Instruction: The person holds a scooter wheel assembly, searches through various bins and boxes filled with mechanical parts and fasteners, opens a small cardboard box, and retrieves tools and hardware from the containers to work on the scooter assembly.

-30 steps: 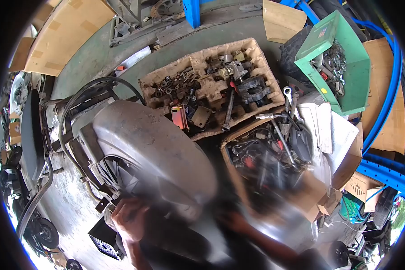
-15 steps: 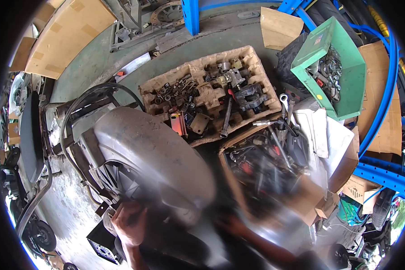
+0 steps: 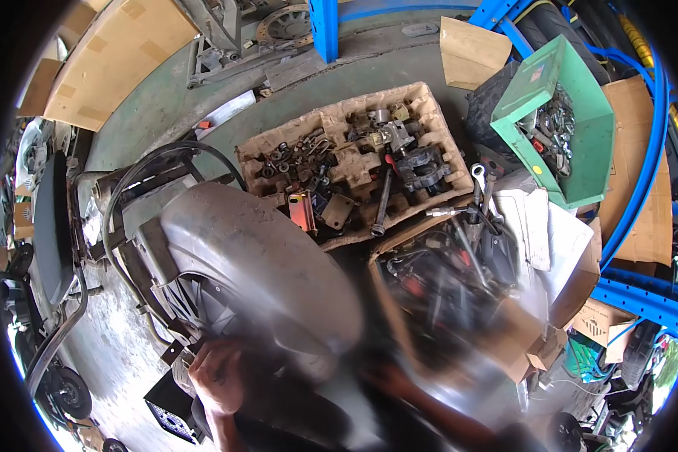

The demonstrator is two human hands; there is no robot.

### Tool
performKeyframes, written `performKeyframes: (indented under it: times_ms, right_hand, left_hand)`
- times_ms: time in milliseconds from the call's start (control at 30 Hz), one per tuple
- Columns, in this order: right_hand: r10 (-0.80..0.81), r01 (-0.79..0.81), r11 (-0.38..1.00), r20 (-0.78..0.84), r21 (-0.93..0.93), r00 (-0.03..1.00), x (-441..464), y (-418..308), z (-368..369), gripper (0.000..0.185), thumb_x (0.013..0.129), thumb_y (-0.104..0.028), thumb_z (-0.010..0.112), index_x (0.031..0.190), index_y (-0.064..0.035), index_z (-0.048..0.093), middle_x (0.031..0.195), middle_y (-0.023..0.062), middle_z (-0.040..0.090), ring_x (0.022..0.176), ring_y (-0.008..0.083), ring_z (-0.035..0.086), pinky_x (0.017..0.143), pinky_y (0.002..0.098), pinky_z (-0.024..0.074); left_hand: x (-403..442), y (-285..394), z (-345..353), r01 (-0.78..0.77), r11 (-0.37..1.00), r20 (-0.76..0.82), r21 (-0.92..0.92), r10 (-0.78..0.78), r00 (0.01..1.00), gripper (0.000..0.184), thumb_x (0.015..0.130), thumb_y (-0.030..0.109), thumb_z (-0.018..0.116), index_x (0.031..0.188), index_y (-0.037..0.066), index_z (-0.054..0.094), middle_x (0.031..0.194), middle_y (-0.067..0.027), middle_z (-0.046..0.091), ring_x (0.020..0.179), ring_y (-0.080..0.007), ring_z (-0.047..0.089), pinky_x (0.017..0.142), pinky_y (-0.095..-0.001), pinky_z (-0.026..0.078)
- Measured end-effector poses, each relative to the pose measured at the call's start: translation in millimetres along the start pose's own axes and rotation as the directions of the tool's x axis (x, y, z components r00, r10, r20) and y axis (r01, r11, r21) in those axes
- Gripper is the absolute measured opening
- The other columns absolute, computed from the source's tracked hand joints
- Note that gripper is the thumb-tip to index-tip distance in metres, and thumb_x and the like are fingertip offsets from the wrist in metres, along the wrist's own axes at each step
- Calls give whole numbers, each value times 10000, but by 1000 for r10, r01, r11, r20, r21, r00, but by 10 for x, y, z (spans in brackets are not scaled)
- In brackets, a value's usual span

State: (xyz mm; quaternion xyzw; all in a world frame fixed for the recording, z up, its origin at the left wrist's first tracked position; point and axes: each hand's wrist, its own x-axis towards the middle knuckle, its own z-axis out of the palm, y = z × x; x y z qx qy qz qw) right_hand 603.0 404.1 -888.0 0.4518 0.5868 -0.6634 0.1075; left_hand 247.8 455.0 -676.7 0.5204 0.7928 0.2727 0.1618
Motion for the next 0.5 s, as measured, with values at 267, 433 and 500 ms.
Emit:
performKeyframes:
  times_ms: [267, 433, 500]
  right_hand:
    - [237, -225, 965, 78, -136, 968, -13, 9, 1, 512, 944, -491, 518, 1236, -81, 615, 1198, 256, 594, 1127, 385, 551, 998, 470, 406]
    - [5, -32, 990, -190, -137, 982, 20, 77, 63, 509, 840, -484, 653, 756, 16, 691, 666, 227, 632, 624, 331, 648, 635, 426, 491]
    - [-146, 116, 979, -180, -170, 973, 140, 381, -141, 521, 835, -497, 656, 749, 16, 691, 659, 229, 633, 633, 329, 656, 652, 423, 498]
  left_hand:
    - [-42, 6, -35, 154, 987, 26, -47, -153, 988, 96, 720, -19, 705, 813, -1, 694, 853, -133, 684, 786, -249, 671, 719, -325, 515]
    - [-93, -83, -40, 82, 996, 43, -36, -80, 996, 145, 684, 50, 807, 755, 25, 683, 838, -113, 693, 762, -246, 681, 666, -328, 532]
    - [-135, -154, -20, 52, 994, 10, -93, -52, 999, 146, 695, 61, 802, 774, 22, 685, 834, -115, 692, 762, -255, 682, 672, -331, 541]
